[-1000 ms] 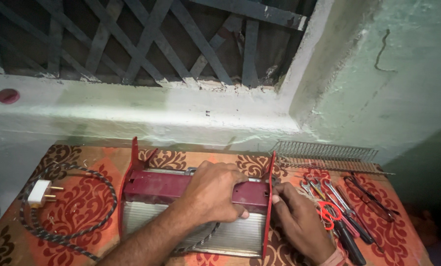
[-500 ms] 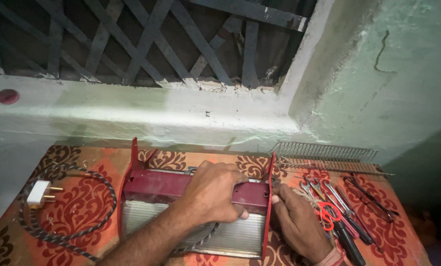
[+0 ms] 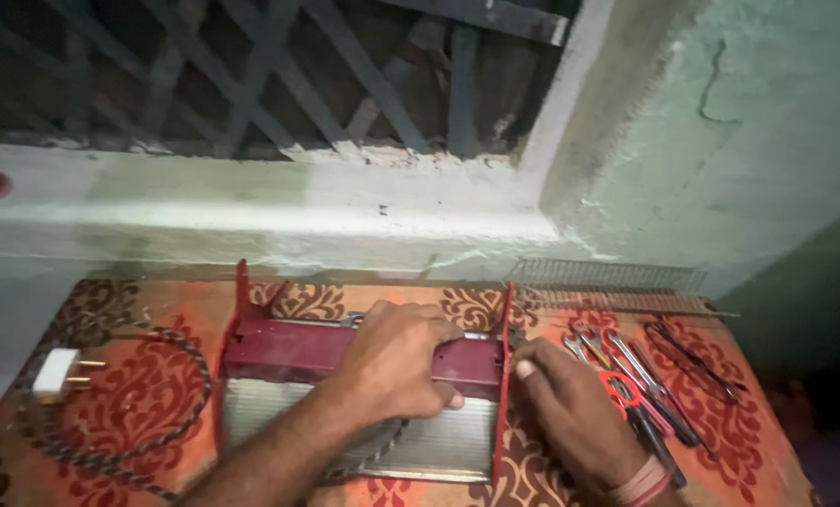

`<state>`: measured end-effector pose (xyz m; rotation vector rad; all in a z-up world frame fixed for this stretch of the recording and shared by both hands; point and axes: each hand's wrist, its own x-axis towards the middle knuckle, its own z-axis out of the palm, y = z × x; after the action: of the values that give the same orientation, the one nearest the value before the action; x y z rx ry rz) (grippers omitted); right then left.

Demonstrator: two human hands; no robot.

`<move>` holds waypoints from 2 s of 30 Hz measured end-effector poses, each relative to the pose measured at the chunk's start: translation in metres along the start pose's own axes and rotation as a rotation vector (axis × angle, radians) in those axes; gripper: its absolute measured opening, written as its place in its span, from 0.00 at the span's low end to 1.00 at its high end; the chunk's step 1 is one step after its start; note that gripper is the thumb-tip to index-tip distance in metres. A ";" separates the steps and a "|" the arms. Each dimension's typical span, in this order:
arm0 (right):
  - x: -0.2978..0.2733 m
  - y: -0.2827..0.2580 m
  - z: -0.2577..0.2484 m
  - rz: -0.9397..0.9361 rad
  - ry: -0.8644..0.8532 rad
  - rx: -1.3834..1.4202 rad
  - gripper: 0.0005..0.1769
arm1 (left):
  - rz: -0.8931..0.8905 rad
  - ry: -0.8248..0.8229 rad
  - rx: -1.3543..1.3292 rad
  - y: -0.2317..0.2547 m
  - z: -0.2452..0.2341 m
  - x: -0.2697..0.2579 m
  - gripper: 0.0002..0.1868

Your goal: The person assembles a red and silver electric heater on a patterned table. They use a screwdriver to tighten screws on the heater's casing, then flip the unit to inspect the underside and continue securing the casing.

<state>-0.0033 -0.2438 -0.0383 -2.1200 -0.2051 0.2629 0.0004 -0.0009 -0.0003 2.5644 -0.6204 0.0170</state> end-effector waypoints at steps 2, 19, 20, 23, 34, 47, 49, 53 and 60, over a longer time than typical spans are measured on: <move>-0.003 0.003 -0.020 -0.189 0.072 -0.035 0.13 | -0.007 -0.006 -0.008 -0.001 0.002 -0.001 0.37; -0.031 0.023 0.008 -0.259 0.238 -0.628 0.08 | -0.035 -0.017 0.021 -0.002 0.007 -0.016 0.39; -0.029 0.023 0.010 -0.220 0.244 -0.670 0.09 | -0.029 0.003 0.011 -0.004 0.008 -0.017 0.39; -0.026 0.024 0.011 -0.230 0.241 -0.691 0.10 | -0.014 0.104 -0.039 -0.009 0.010 -0.032 0.36; -0.026 -0.008 0.015 -0.334 0.361 -0.024 0.09 | 0.124 0.526 -0.191 -0.032 0.002 -0.118 0.15; 0.003 -0.087 0.141 -0.443 -0.173 0.169 0.08 | -0.152 0.677 -0.764 -0.060 0.004 -0.161 0.04; 0.005 -0.098 0.148 -0.509 -0.205 0.126 0.08 | -0.175 0.733 -0.790 -0.070 0.013 -0.169 0.03; 0.017 -0.125 0.151 -0.577 -0.135 -0.208 0.15 | -0.240 0.811 -1.138 -0.093 0.035 -0.180 0.04; 0.051 -0.156 0.161 -0.683 -0.071 -0.618 0.45 | -0.200 0.931 -1.322 -0.138 0.056 -0.201 0.06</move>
<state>-0.0043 -0.0178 0.0050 -2.4807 -1.1448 -0.1576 -0.1253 0.1646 -0.1391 1.1001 0.0584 0.5083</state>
